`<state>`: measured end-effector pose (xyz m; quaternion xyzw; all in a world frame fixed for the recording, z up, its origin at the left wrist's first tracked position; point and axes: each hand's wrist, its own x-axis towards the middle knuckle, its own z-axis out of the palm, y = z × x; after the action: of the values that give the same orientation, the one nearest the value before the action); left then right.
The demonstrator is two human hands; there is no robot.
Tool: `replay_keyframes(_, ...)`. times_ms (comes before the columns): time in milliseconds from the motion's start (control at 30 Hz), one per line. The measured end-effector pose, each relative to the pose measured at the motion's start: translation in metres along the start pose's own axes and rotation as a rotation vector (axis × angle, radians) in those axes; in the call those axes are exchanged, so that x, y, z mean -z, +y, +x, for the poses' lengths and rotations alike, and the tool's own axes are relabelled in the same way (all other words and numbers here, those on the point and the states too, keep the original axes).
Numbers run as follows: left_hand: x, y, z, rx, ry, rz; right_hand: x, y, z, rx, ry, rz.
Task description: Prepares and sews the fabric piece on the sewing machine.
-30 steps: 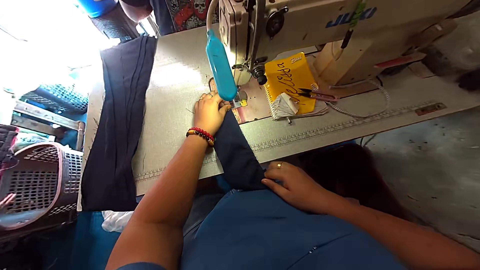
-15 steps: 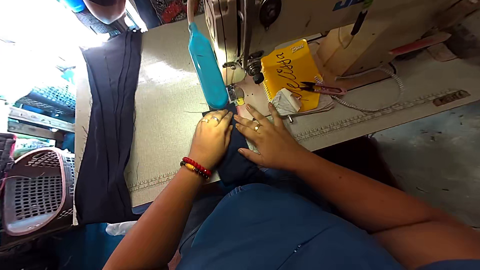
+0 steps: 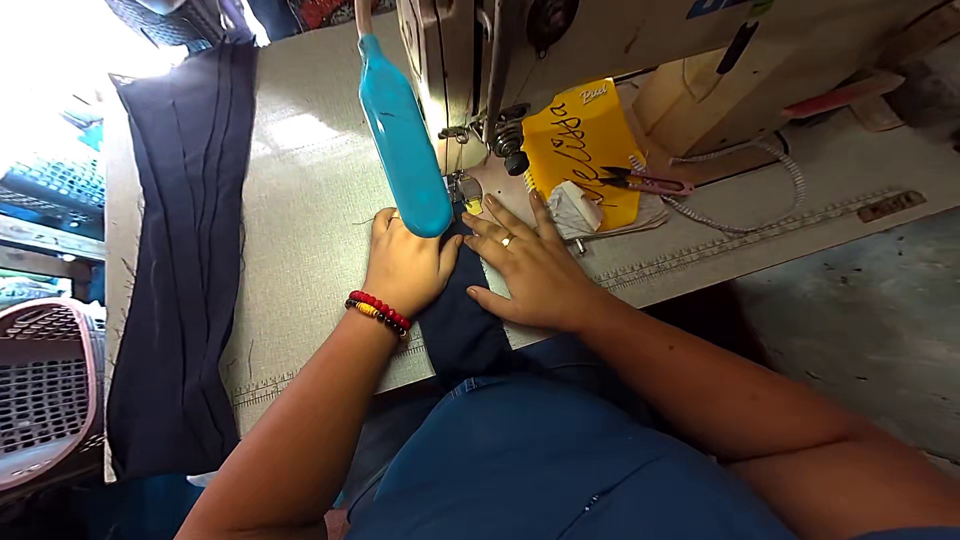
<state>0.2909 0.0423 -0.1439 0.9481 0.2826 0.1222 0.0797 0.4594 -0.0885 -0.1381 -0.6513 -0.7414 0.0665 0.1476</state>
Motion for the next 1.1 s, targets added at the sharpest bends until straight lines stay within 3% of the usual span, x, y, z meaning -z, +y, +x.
replay_keyframes(67, 0.001, 0.0, 0.0, 0.003, 0.009, -0.01, 0.002, 0.002, -0.005, 0.008, 0.1, 0.062)
replay_keyframes(167, 0.002, 0.0, 0.0, 0.006, 0.006, -0.02, 0.015, 0.015, -0.023, 0.054, 0.387, 0.161)
replay_keyframes(233, 0.002, 0.0, -0.001, 0.007, -0.005, -0.02, 0.035, 0.036, -0.044, -0.033, 0.53, 0.077)
replay_keyframes(300, 0.003, 0.001, -0.001, 0.011, -0.007, -0.015, 0.059, 0.07, -0.062, -0.23, 0.664, -0.092)
replay_keyframes(400, 0.004, 0.001, -0.001, 0.015, -0.021, -0.007, 0.088, 0.129, -0.079, -0.566, 0.633, -0.219)
replay_keyframes(467, 0.004, 0.001, 0.0, 0.012, -0.02, 0.001, 0.088, 0.161, -0.083, -0.651, 0.589, -0.265)
replay_keyframes(633, 0.005, 0.003, 0.001, 0.018, -0.021, 0.016, 0.068, 0.191, -0.089, -0.609, 0.581, -0.35)
replay_keyframes(1100, 0.004, 0.003, 0.001, 0.013, -0.001, 0.019, 0.067, 0.184, -0.09, -0.596, 0.643, -0.343)
